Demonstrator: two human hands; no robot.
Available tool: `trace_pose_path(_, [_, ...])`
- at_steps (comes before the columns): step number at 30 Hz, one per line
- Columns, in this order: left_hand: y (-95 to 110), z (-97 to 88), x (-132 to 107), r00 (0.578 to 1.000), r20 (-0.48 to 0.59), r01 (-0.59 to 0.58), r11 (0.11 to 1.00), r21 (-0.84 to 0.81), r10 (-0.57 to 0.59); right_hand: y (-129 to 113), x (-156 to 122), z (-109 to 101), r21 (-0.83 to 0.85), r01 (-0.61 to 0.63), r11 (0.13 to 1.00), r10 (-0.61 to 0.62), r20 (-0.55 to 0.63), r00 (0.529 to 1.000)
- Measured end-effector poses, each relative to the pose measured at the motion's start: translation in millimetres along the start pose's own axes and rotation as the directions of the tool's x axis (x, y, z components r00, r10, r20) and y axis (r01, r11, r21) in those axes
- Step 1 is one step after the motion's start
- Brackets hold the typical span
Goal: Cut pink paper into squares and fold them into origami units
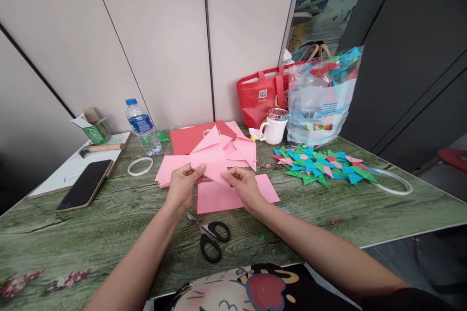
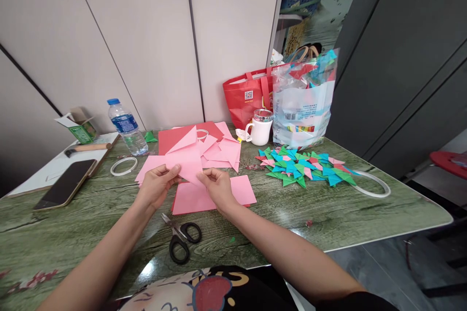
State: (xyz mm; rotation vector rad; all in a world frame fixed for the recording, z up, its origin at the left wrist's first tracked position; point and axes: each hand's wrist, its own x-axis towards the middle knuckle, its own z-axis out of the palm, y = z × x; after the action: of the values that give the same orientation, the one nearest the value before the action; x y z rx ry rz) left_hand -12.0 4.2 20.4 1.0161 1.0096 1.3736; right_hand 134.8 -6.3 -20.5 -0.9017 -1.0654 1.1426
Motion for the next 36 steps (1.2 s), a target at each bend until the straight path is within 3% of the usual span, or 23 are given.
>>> trace_pose_path(6, [-0.8,-0.9,2.4,1.000,-0.025,0.013,1.000,-0.011,-0.013,-1.9,-0.4,0.5,0.003,-0.004,1.000,0.004,-0.001,1.000])
trace_pose_path(12, [-4.3,1.7,-1.1,0.980,0.180,0.097,0.993,-0.070,-0.083,-1.6,-1.5,0.2,-0.021,-0.009,1.000,0.010,0.044,0.999])
trace_pose_path(22, [-16.9,9.3,-9.6,0.992,0.127,0.029,0.999,-0.040,-0.024,-1.9,-5.0,4.8,0.013,-0.144,0.990,0.140,0.161,0.977])
trace_pose_path(30, [-21.7,12.4,-12.0,0.994,0.105,-0.028,0.989,0.146,0.012,-7.2,-10.5,10.0,-0.083,-0.107,0.991,0.113,0.073,0.991])
trace_pose_path(36, [-16.5,10.0,-8.4,0.996,0.088,-0.029,0.998,0.060,0.024,-8.6,-8.5,9.7,-0.002,-0.130,0.992,0.129,0.110,0.985])
